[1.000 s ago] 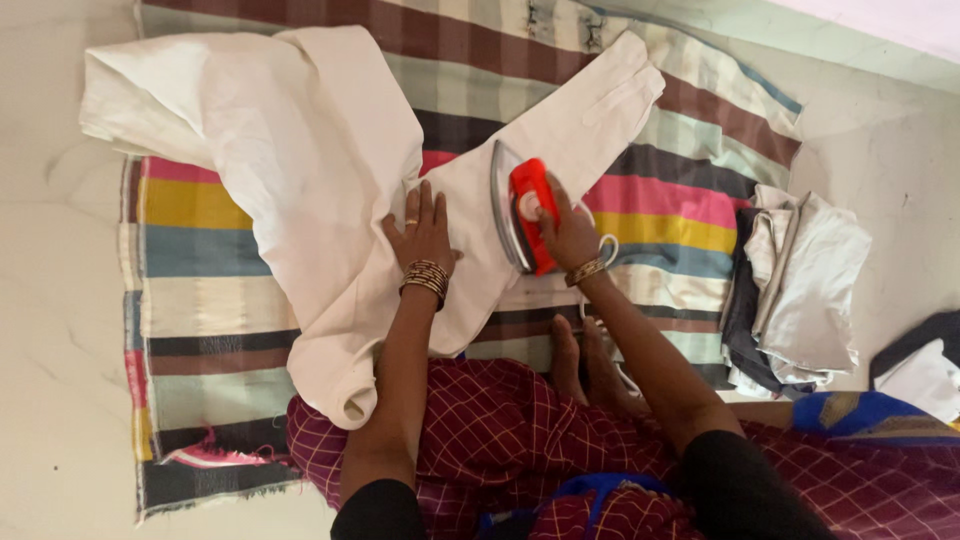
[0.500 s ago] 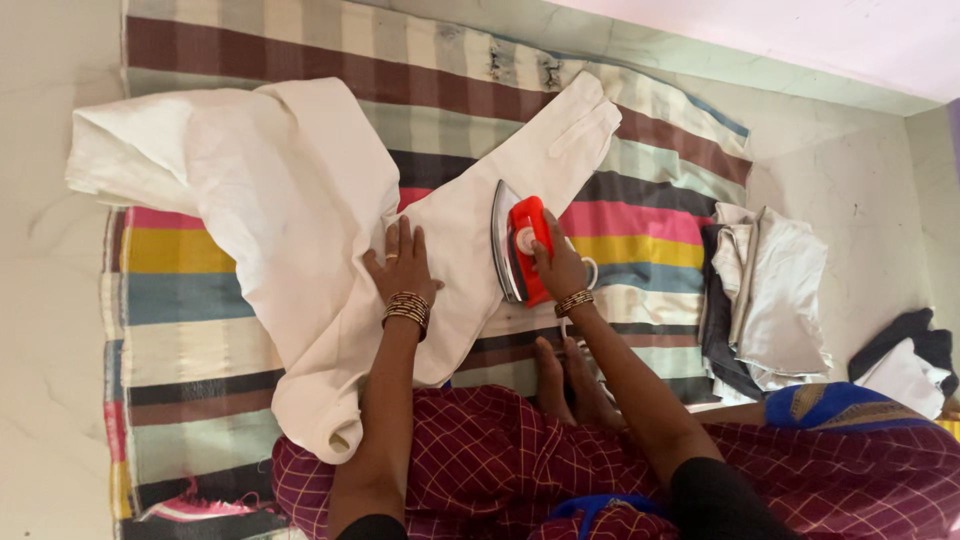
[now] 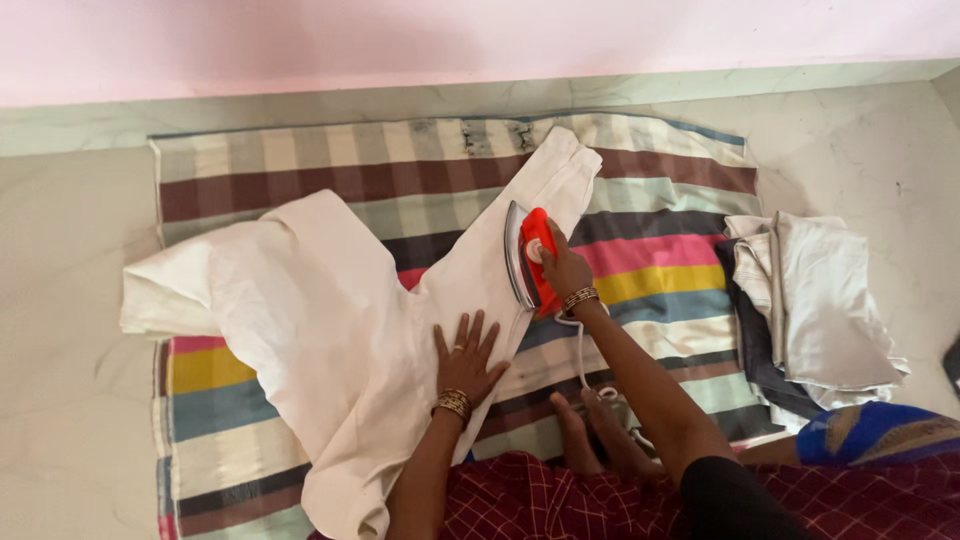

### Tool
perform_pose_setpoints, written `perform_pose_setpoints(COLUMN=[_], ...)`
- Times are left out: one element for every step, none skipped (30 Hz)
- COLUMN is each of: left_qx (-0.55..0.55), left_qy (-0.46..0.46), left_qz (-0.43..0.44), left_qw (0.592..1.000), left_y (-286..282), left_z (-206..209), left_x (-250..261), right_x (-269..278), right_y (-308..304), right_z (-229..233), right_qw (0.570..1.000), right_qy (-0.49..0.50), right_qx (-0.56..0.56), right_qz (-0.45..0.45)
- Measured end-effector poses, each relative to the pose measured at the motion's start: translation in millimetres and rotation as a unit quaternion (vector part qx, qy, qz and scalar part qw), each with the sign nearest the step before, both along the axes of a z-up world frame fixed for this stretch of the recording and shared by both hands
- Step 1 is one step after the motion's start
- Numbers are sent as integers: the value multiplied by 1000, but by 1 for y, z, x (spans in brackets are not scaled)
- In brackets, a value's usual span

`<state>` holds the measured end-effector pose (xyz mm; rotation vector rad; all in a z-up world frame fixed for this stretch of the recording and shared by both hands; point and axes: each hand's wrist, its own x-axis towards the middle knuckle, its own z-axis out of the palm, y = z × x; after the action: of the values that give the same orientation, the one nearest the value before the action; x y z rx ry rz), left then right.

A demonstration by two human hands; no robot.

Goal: The person irons a white pair of trousers on a striped mat on the floor. They smooth the fabric, use a red electric iron to press the legs and waist, and then fold the garment.

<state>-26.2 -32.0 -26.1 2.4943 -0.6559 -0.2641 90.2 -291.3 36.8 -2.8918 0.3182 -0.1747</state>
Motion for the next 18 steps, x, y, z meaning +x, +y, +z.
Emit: perform_pose_setpoints(left_qx=[-16,-33,-29,-27,-24,-25,-26,-26,-27,-28,-30,-25,-20,-17,-18,-20,-21,-19], left_qy=[-39,-80,-84,-85,-87,-97,-107,-115,-112,-109,-106,-95,-83,-71,-91,-108,-126,-110], left_qz=[12,23,22,22,22,24,26,28,27,28,28,25,22,21,27,32,38,35], left_qw=[999,996,996,996,996,995,994,993,993,993,994,995,996,997,995,993,991,993], left_y=[-2,-1,0,-1,-2,-3,-4,-4,-4,-4,-2,-3,-3,-7,-10,-7,-2,-2], left_z=[-5,-10,-15,-18,-21,-23,-24,-24,-24,-22,-21,-19,-18,-16,-15,-16,-18,-18], left_x=[-2,2,3,2,4,2,2,1,2,3,5,6,7,5,5,6,7,8], right_x=[5,16,28,38,50,57,66,74,85,98,110,122,133,142,150,155,160,167], right_y=[0,0,1,-1,-2,-2,-4,-9,-15,-22,-31,-42,-52,-62,-71,-76,-77,-80], right_z=[2,6,11,15,18,19,20,20,21,23,25,29,31,33,35,33,29,29], right_qw=[1000,999,997,995,993,991,989,988,986,985,983,981,979,980,980,980,980,981], right_qy=[-20,-17,-15,-10,-7,1,10,10,11,12,13,15,16,12,8,5,17,25], right_qx=[-14,3,20,35,27,18,10,14,17,20,16,11,6,12,18,24,23,21], right_qz=[-7,-38,-68,-97,-113,-129,-145,-154,-163,-171,-183,-193,-202,-199,-197,-195,-195,-194])
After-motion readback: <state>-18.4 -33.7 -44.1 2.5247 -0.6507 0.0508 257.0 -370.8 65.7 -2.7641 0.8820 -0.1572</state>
